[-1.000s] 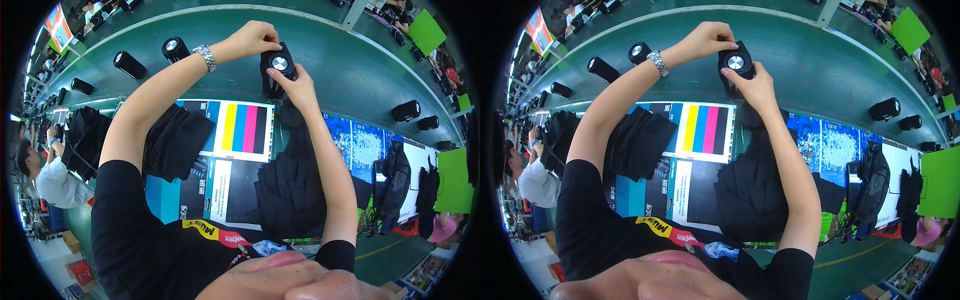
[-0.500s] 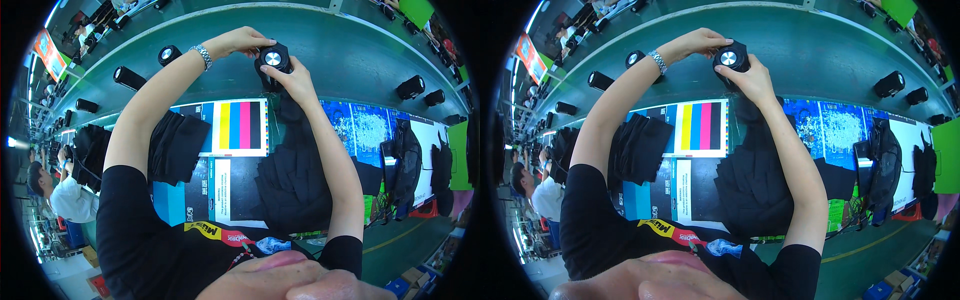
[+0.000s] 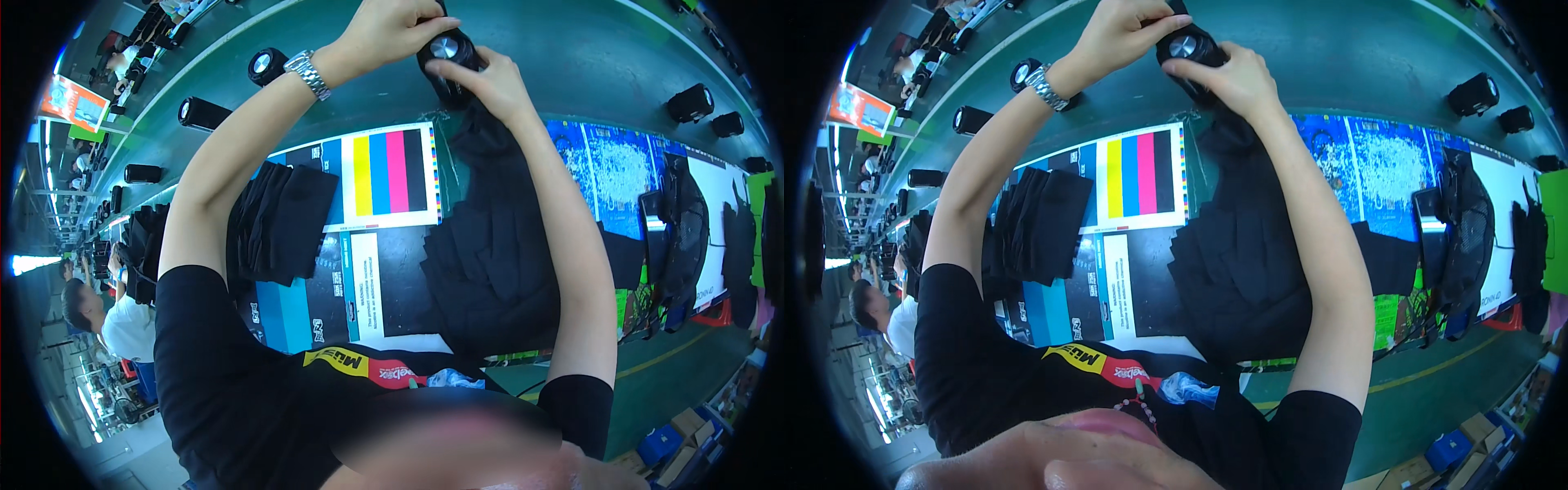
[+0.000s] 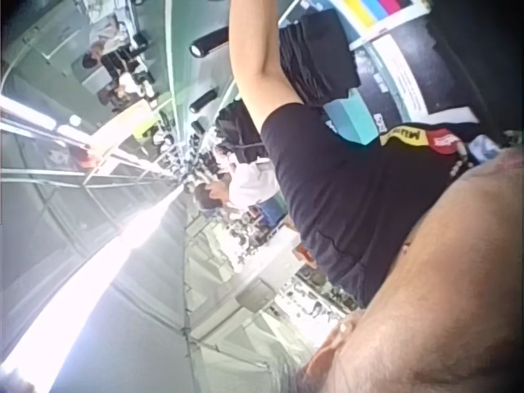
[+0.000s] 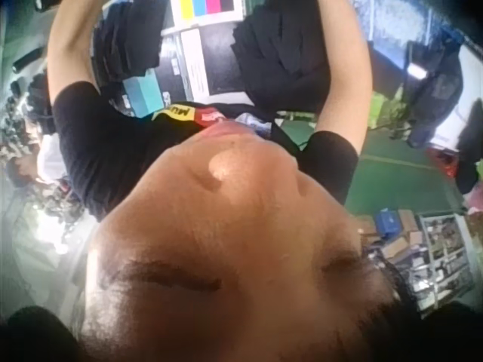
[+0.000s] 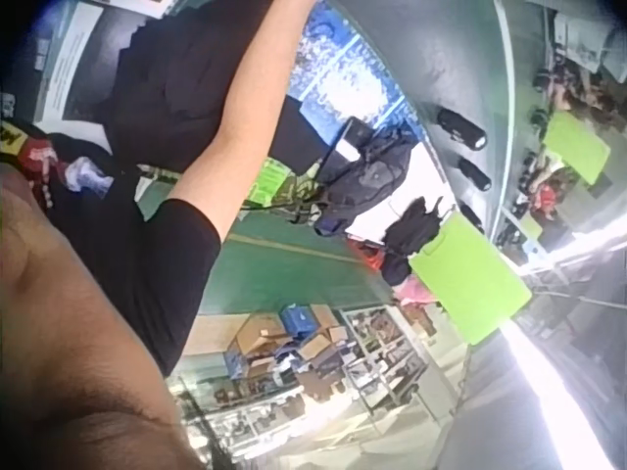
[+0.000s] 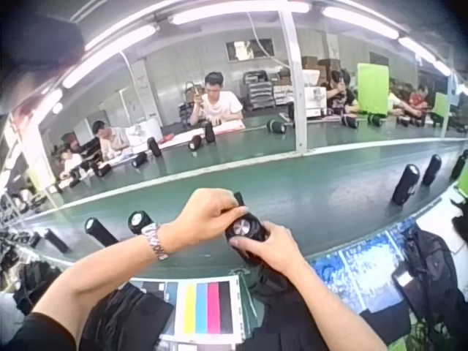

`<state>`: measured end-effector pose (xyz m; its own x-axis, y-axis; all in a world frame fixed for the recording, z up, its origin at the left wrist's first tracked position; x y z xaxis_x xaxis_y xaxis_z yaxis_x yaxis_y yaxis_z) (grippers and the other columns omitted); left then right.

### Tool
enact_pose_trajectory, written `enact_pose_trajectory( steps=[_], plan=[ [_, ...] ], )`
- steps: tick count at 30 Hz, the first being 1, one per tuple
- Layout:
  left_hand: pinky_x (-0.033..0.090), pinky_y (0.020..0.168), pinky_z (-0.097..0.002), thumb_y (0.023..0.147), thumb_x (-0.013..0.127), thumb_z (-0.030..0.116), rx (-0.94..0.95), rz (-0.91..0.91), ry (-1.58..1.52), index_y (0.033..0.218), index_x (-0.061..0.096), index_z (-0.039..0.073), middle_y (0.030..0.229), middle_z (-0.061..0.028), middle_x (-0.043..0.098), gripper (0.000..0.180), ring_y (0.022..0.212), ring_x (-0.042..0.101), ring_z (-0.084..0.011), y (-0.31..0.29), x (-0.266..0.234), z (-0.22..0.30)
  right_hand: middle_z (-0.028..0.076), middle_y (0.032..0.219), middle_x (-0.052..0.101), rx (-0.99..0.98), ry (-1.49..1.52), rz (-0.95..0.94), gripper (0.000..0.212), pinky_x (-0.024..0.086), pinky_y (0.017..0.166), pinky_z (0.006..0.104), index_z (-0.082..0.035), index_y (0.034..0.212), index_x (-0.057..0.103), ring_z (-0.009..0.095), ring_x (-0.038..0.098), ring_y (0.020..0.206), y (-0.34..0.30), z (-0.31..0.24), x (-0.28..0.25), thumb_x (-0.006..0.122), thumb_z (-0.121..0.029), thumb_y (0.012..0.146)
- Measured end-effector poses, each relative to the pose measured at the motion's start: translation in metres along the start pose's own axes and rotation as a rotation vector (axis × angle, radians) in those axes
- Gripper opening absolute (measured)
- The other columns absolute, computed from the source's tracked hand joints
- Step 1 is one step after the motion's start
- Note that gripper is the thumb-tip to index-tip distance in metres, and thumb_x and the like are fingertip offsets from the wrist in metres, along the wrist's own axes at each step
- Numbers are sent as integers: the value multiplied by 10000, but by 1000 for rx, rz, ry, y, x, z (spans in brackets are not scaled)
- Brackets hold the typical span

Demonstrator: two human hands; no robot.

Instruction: The person picks up black fabric pieces from a stack, folds each piece, and then slides the fabric over a cylindrical mount on a workstation table.

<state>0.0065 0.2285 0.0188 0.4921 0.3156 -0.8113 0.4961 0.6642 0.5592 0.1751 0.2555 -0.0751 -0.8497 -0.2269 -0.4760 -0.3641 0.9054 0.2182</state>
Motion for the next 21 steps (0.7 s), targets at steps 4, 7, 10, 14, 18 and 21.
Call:
enact_pose_trajectory(
  steps=[4,7,10,14,18,21],
  plan=[
    [441,562,-405,843,643,210,27,-64,-75,663,602,-12,637,-165,557,289,634,576,-347,15,-8,11,81,676,664,23,-86,43,731,516,701,310,-20,735,663,210,680,710,19,2,-7,716,-728,561],
    [435,568,-415,845,643,222,-67,20,-104,671,602,-15,664,-177,579,297,635,571,-353,4,-2,8,128,765,681,58,-125,58,775,522,724,343,1,792,662,252,684,774,20,-1,-3,707,-739,566],
    [504,574,-351,839,660,365,-199,30,-19,801,720,41,720,-111,669,331,616,634,-265,-7,8,-6,187,884,685,21,-200,14,862,525,750,357,29,969,644,309,677,860,12,-12,-12,725,-731,570],
    [447,523,-313,815,709,306,-70,87,-8,779,699,27,691,-101,626,282,578,582,-255,-14,16,10,180,1022,665,1,-204,-303,808,472,848,337,57,1167,578,245,635,956,-2,-34,-49,784,-537,660],
    [446,539,-303,856,679,322,-104,167,-171,835,713,20,731,-72,659,304,624,600,-195,-15,16,20,139,996,671,143,-375,-523,657,471,789,298,39,1183,587,183,617,881,8,-19,-95,763,-389,717],
    [475,672,-275,937,564,397,-639,329,-801,973,689,20,851,-29,688,399,743,596,-118,-11,16,11,145,983,678,244,-276,-455,511,452,843,288,40,1168,603,194,618,922,20,8,-111,705,-258,767]
  ],
)
Point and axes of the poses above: each hand's wrist, its own y-axis towards the middle knuckle, its own x-axis out of the palm, z = x × y, the point moved 1 cm from there along y, towards the middle knuckle
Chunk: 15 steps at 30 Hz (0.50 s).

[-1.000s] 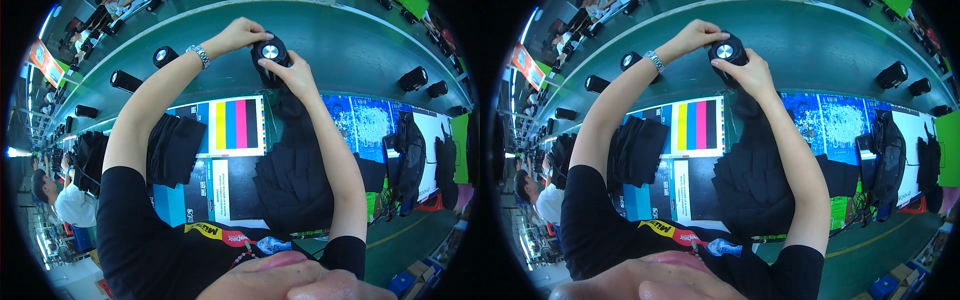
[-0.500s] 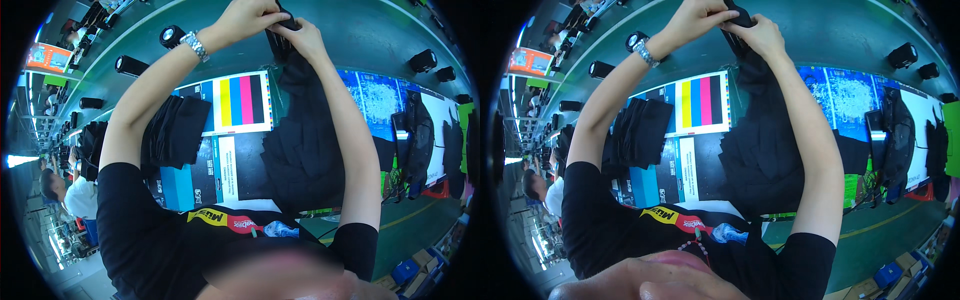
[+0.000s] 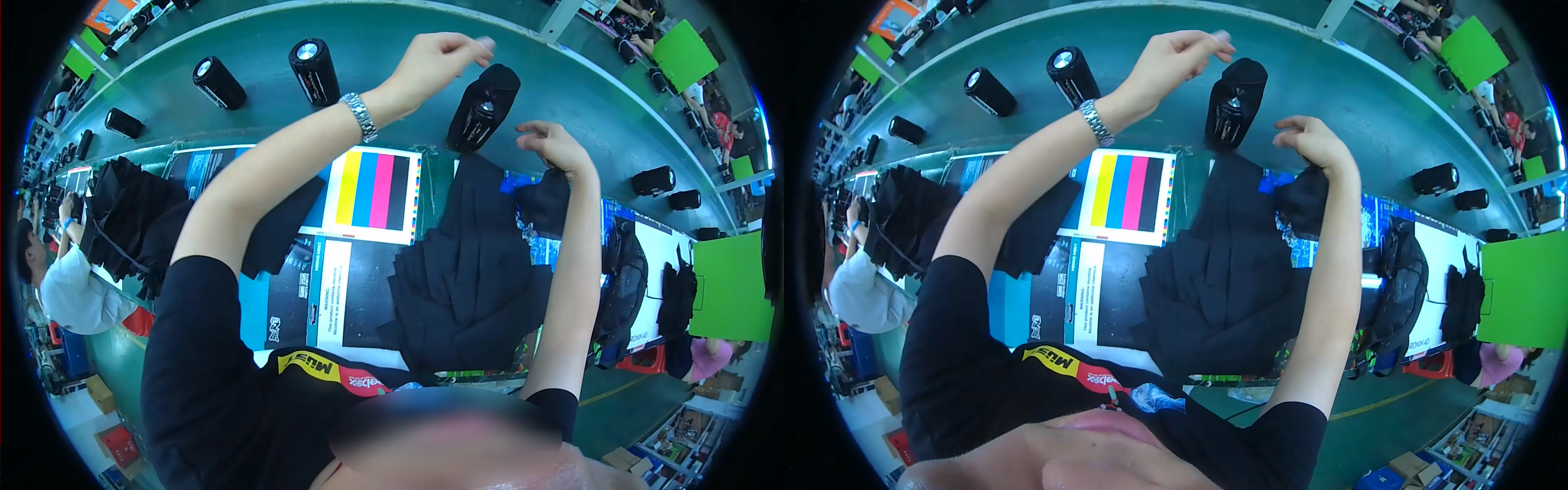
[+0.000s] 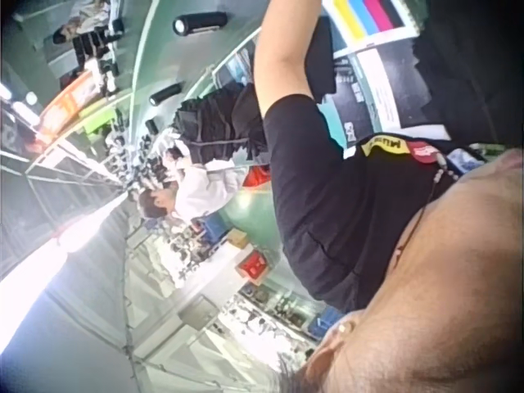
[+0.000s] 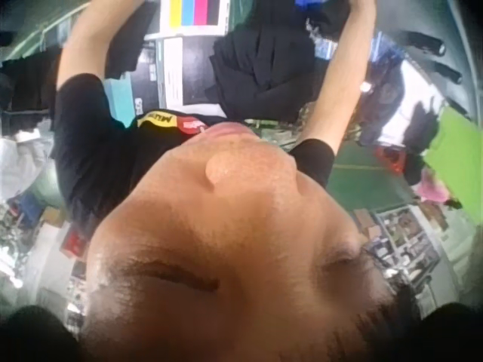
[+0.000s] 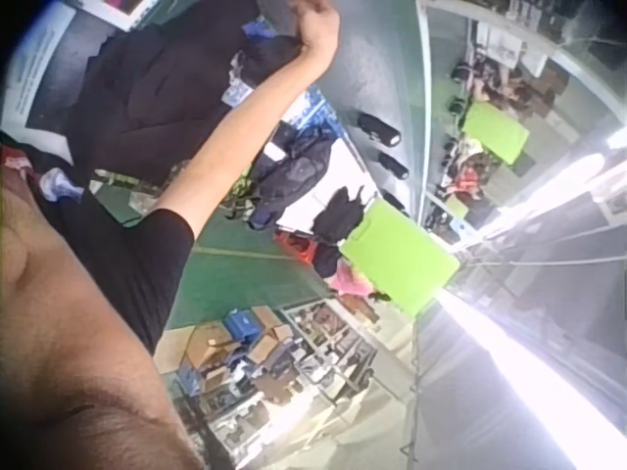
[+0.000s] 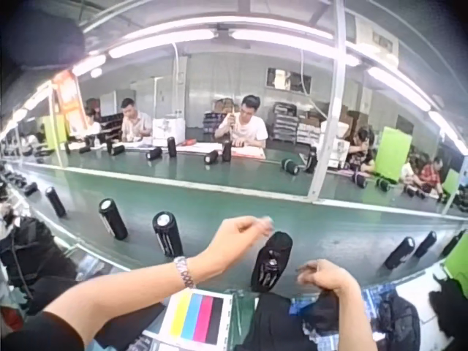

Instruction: The person picks up black fabric pieces from a stack, folds each piece, and then slides the fabric over a cylindrical mount on a workstation table.

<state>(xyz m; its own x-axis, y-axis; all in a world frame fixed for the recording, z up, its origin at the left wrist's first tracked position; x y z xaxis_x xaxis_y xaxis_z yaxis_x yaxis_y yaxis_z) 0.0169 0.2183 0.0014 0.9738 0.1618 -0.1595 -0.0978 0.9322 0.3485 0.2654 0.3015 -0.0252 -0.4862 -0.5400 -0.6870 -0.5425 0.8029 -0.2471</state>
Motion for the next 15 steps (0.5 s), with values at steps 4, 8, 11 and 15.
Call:
enact_pose_trajectory(
  steps=[4,8,11,15],
  plan=[
    [496,735,-291,978,447,453,-184,134,-546,1154,577,1,998,-99,667,502,771,610,-144,26,17,-62,110,846,682,46,454,514,303,477,764,288,30,957,675,180,627,793,44,4,26,624,-256,876],
    [511,712,-265,977,374,516,-398,74,-740,1120,582,-56,920,-116,675,625,781,630,-157,24,75,-82,65,703,632,-151,1068,450,380,420,591,242,20,815,685,97,550,632,76,-26,66,625,-345,898],
    [514,721,-245,976,333,534,-258,17,-751,1064,609,-76,862,-127,684,675,784,645,-157,14,77,-98,60,674,627,-101,918,823,399,414,583,241,31,794,686,94,549,627,79,-10,73,614,-346,903],
    [509,688,-231,976,335,500,-176,145,-671,962,652,-75,782,-100,675,657,710,632,-128,12,93,-111,45,593,601,-151,785,876,434,409,539,247,35,688,672,88,525,561,79,12,78,619,-343,897]
  ],
)
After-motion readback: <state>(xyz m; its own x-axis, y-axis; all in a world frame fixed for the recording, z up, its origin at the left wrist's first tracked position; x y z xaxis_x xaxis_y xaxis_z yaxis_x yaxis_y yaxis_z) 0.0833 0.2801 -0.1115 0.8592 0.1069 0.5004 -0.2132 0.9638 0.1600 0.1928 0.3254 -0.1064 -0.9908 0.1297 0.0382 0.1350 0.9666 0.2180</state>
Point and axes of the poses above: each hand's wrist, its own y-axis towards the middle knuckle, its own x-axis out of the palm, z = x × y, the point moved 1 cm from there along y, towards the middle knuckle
